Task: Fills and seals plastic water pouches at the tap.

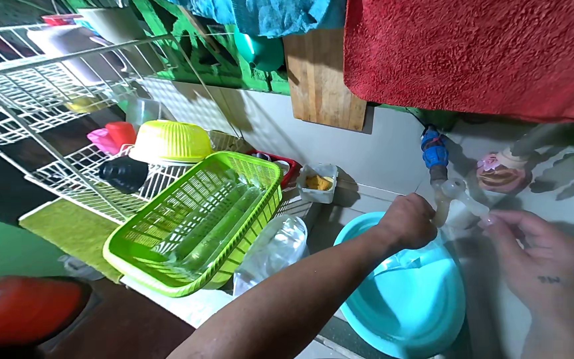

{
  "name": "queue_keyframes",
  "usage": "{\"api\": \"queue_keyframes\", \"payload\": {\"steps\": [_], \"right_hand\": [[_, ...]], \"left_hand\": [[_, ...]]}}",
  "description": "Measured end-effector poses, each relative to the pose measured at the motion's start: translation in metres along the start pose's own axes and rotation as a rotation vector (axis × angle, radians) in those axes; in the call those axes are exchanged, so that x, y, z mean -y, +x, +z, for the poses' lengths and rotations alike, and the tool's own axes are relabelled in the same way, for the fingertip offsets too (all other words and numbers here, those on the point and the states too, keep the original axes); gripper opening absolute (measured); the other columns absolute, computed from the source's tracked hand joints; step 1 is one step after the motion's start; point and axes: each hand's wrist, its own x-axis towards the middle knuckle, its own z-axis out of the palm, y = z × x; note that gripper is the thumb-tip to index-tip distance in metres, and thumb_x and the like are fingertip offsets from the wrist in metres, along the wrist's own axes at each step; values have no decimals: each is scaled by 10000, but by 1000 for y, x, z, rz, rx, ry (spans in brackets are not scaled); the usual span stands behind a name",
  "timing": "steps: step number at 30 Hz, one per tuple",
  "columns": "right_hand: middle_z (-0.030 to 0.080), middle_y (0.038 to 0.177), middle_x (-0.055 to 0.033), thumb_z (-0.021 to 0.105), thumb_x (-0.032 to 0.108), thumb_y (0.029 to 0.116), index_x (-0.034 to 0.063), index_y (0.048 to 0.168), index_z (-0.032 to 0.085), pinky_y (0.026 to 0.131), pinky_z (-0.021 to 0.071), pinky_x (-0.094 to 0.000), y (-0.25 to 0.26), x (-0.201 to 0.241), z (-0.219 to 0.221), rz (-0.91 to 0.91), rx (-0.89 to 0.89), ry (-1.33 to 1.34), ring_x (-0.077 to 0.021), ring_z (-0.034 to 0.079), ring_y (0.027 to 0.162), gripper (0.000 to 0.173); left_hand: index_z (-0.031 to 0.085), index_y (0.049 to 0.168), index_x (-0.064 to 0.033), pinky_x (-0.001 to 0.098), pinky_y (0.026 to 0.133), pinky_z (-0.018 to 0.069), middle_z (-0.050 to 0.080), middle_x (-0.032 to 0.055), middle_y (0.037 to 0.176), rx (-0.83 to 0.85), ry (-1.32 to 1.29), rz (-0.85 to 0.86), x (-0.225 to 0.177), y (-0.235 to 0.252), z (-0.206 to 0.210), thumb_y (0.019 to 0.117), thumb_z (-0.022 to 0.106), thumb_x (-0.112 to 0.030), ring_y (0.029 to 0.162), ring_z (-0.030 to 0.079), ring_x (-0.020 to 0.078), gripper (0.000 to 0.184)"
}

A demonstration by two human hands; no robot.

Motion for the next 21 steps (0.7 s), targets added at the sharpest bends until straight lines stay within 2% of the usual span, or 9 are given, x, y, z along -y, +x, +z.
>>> {"api": "queue_keyframes", "payload": {"steps": [9, 12, 13, 15, 17, 19, 21], "right_hand": [[667, 879, 47, 590, 258, 980, 66, 995, 696, 700, 537, -155, 3, 4, -1, -19, 16, -3, 45, 619, 776, 220], [676, 875, 61, 619, 255, 960, 82, 953, 711, 708, 550, -145, 11, 11, 3, -80, 76, 15, 54, 629, 782, 195], [686, 874, 48, 639, 254, 951, 83, 943, 723, 706, 566, -172, 14, 15, 8, -102, 107, 8, 30, 643, 778, 190], [695, 836, 4, 672, 299, 947, 101, 915, 738, 640, 587, -306, 24, 27, 22, -84, 148, -91, -78, 667, 721, 211], [665, 733, -63, 721, 360, 953, 86, 840, 706, 559, 529, -460, 39, 42, 36, -6, 157, -193, -213, 644, 629, 297], [593, 628, -75, 726, 452, 943, 96, 772, 645, 482, 435, -480, 50, 55, 41, 58, 166, -276, -254, 573, 539, 403], [598, 640, -70, 729, 450, 942, 98, 798, 652, 489, 448, -470, 50, 58, 39, 69, 187, -259, -246, 582, 551, 388]], "left_hand": [[745, 998, -1, 470, 653, 532, 693, 152, 827, -7, 10, -7, -3, -2, -1, 926, 655, -5, 747, 663, 264, 115], [740, 1038, 8, 468, 657, 532, 695, 161, 841, -10, -5, -10, -1, -3, -1, 929, 651, 4, 745, 659, 270, 141], [736, 1048, 14, 467, 650, 530, 691, 167, 837, -15, -9, -7, 1, -4, -1, 930, 648, 9, 725, 651, 271, 147], [736, 1029, 14, 479, 661, 532, 692, 173, 853, -25, 4, 4, 5, -7, 1, 925, 650, 14, 727, 649, 277, 135], [750, 1036, -6, 475, 684, 541, 707, 166, 895, -31, 7, -7, 10, -9, 0, 923, 649, 15, 751, 659, 269, 153], [753, 1073, -22, 457, 679, 546, 712, 154, 897, -36, -15, -44, 15, -13, -5, 921, 642, 13, 738, 659, 253, 191], [747, 1123, -30, 432, 662, 535, 707, 147, 889, -44, -56, -80, 18, -20, -12, 933, 630, 7, 708, 640, 233, 226]]}}
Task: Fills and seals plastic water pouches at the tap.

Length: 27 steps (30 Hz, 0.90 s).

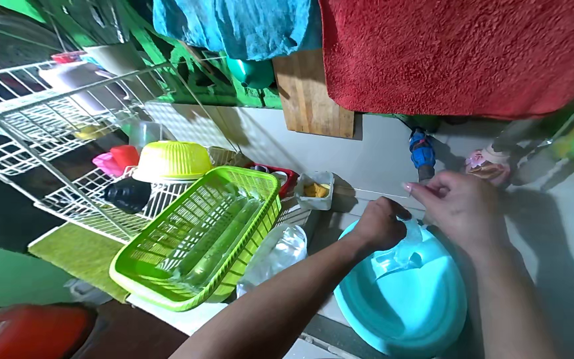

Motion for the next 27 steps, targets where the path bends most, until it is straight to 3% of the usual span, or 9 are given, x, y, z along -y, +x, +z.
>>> {"api": "queue_keyframes", "payload": {"steps": [3, 6, 9, 12, 18, 21, 23, 25, 27], "right_hand": [[665, 783, -32, 736, 400, 938, 94, 1014, 693, 585, 577, -417, -23, -16, 1, -4, 87, 197, -176, 658, 661, 318], [670, 860, -7, 770, 538, 828, 99, 1159, 683, 617, 574, -355, -58, -22, 21, 50, 124, 273, -129, 646, 702, 556], [659, 834, 14, 748, 473, 861, 104, 1098, 712, 607, 545, -293, -74, -9, 39, 71, 96, 224, -83, 609, 668, 441], [665, 757, 28, 690, 314, 921, 120, 898, 729, 613, 541, -256, -74, 9, 40, 88, 59, 189, -47, 619, 650, 199], [651, 734, 31, 610, 223, 932, 92, 847, 723, 582, 505, -184, -79, 13, 40, -10, -35, 250, 1, 586, 632, 193], [663, 739, 21, 641, 246, 948, 77, 864, 734, 594, 507, -175, -80, 19, 32, -13, -38, 230, 2, 591, 640, 211], [666, 749, 4, 642, 218, 950, 54, 877, 733, 600, 505, -164, -82, 23, 29, -8, -36, 237, 2, 591, 645, 201], [670, 751, -6, 646, 203, 948, 46, 882, 735, 600, 506, -168, -84, 27, 26, 4, -28, 228, -3, 592, 644, 192], [671, 748, 4, 647, 205, 942, 55, 882, 740, 594, 507, -174, -88, 30, 25, 17, -22, 205, -2, 592, 637, 186]], "left_hand": [[745, 1120, -38, 416, 663, 543, 714, 131, 901, -35, -30, 6, -3, -11, -16, 948, 628, -20, 694, 642, 208, 208], [746, 1137, -59, 377, 664, 544, 722, 96, 901, -42, -54, -16, -11, -20, -36, 974, 634, -69, 686, 639, 165, 197], [753, 1117, -65, 358, 657, 540, 715, 82, 860, -37, -58, -26, -14, -26, -49, 979, 645, -89, 682, 640, 155, 176], [761, 1052, -54, 370, 683, 560, 720, 86, 849, -28, -71, 22, -3, -30, -51, 966, 663, -86, 705, 662, 161, 134], [707, 1077, -4, 308, 753, 592, 713, 62, 894, -26, -389, 166, 30, -30, -49, 997, 643, -106, 753, 683, 115, 145], [635, 1300, -25, 345, 884, 580, 701, 96, 1154, -35, -439, 358, 62, -30, -40, 1067, 535, -225, 954, 693, 147, 323], [557, 1450, -38, 411, 1095, 467, 603, 147, 1413, 12, -319, 433, 80, -35, -34, 1096, 435, -291, 1271, 593, 221, 452], [494, 1499, -5, 453, 1213, 336, 510, 193, 1518, 71, -270, 477, 93, -39, -22, 1102, 400, -311, 1434, 458, 285, 510], [453, 1519, 15, 445, 1242, 294, 469, 211, 1548, 115, -274, 508, 100, -41, -11, 1105, 388, -313, 1476, 407, 288, 533]]}}
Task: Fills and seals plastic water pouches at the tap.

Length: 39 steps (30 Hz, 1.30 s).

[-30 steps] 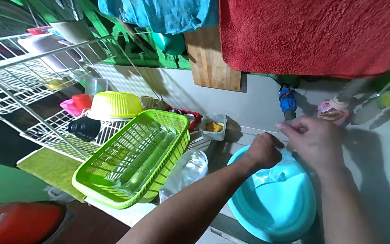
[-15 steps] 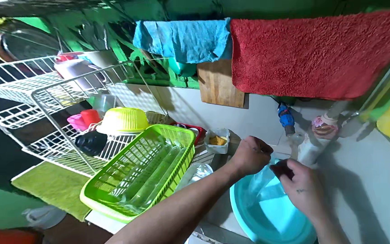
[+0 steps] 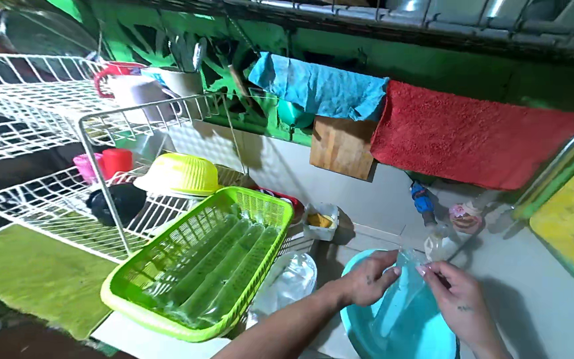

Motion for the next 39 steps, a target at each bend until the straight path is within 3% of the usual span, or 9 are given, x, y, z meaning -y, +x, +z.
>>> {"api": "queue_keyframes", "payload": {"steps": [7, 11, 20, 24, 28, 31, 34, 37, 39], "right_hand": [[665, 725, 35, 643, 247, 934, 93, 870, 741, 575, 505, -193, -2, 9, -2, 49, 31, -88, -7, 589, 616, 193], [658, 711, 33, 657, 210, 932, 91, 857, 735, 591, 502, -209, 8, 15, -3, 99, 86, -152, -21, 591, 620, 161], [668, 681, -8, 608, 192, 999, 76, 881, 703, 589, 590, -295, 29, 21, -14, 262, 351, -247, -95, 654, 568, 191], [672, 724, -4, 606, 226, 990, 47, 923, 722, 613, 559, -264, 3, 6, -18, 177, 78, -95, -69, 635, 626, 224], [699, 968, -91, 453, 261, 1071, -64, 1159, 654, 719, 583, -311, -52, -14, -18, 281, -245, 146, -127, 672, 820, 392], [588, 1420, -119, 606, 278, 1012, -76, 1467, 431, 1016, 548, -355, -83, -36, 6, 191, 6, 509, -156, 607, 1250, 602], [657, 1301, -117, 782, 188, 885, -100, 1423, 420, 1037, 552, -363, -75, -26, 24, 165, 127, 714, -174, 650, 1190, 709], [729, 1099, -116, 845, 205, 753, -88, 1297, 568, 885, 616, -317, -65, -3, 32, 317, -46, 433, -145, 722, 995, 677], [699, 1122, -125, 863, 261, 733, -67, 1296, 558, 879, 589, -312, -65, 8, 36, 379, -93, 356, -138, 691, 1006, 720]], "left_hand": [[582, 1346, 105, 431, 1245, 291, 495, 265, 1506, 49, -63, 141, 3, 6, 18, 1113, 352, -246, 1474, 413, 313, 479], [653, 1066, 125, 456, 1081, 434, 647, 268, 1159, 80, -55, 164, -6, 9, 23, 1106, 357, -203, 1202, 590, 344, 443], [672, 1047, 93, 470, 1011, 470, 668, 233, 1036, 102, -51, 94, -18, 22, 41, 1084, 409, -146, 1051, 635, 321, 358], [686, 1024, 37, 461, 986, 491, 668, 172, 1078, 81, 12, 19, -25, 22, 44, 1071, 424, -168, 1074, 631, 286, 335], [677, 1043, 44, 373, 946, 503, 648, 158, 1095, 53, -54, 5, -55, 22, 26, 1084, 406, -151, 1025, 625, 221, 336], [655, 1027, 19, 313, 864, 506, 618, 97, 1051, 158, -183, 17, -78, 25, 5, 1102, 384, -182, 941, 599, 132, 346], [649, 1016, -8, 264, 831, 503, 587, 60, 1073, 285, -100, 29, -105, 35, -19, 1106, 401, -182, 920, 577, 82, 316], [670, 960, 25, 360, 867, 527, 586, 146, 1159, 118, 112, -66, -125, 42, -24, 1050, 516, -88, 995, 599, 197, 212], [639, 954, -3, 353, 828, 509, 555, 125, 1135, 17, 49, -194, -129, 40, -19, 1085, 466, -141, 963, 578, 186, 257]]}}
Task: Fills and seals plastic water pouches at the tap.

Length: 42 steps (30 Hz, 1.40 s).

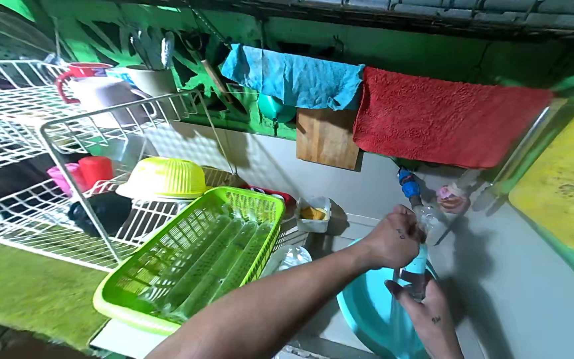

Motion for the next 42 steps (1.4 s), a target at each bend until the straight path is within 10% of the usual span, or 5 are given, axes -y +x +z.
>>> {"api": "queue_keyframes", "payload": {"steps": [4, 12, 16, 19, 42], "right_hand": [[640, 1339, -124, 645, 311, 1009, -44, 1464, 406, 1033, 554, -421, -5, -25, -29, -209, 432, 406, -220, 644, 1213, 624], [611, 1392, -208, 766, 315, 924, -14, 1418, 504, 1036, 554, -489, -31, -25, -11, -31, 603, 609, -351, 612, 1273, 648], [756, 994, -21, 896, 304, 760, 44, 1156, 684, 814, 626, -302, -45, -9, 5, -2, 333, 429, -117, 727, 902, 520], [638, 1324, -189, 832, 283, 857, -23, 1410, 452, 962, 595, -497, -47, -17, -8, 42, 542, 542, -333, 652, 1197, 737], [716, 1172, -175, 839, 172, 840, -22, 1397, 472, 944, 603, -463, -122, -25, 14, 109, 405, 600, -295, 721, 1055, 694]], "left_hand": [[656, 991, 2, 337, 825, 522, 604, 117, 1101, -10, -119, 68, 7, -9, -2, 1114, 396, -175, 945, 600, 165, 338], [627, 1021, 39, 306, 763, 545, 682, 106, 980, 41, -182, 189, -10, -37, -8, 1117, 363, -114, 848, 645, 124, 319], [664, 906, 47, 303, 736, 512, 601, 125, 1014, -12, 60, 315, -12, -38, -9, 1056, 489, -27, 860, 594, 161, 242], [660, 937, 38, 337, 804, 510, 589, 128, 1028, -21, -8, 266, -6, -39, -17, 1082, 440, -69, 922, 594, 186, 284], [640, 895, 11, 349, 782, 487, 563, 112, 987, 64, -82, 246, -3, -63, -19, 1102, 412, -123, 894, 569, 188, 336]]}}
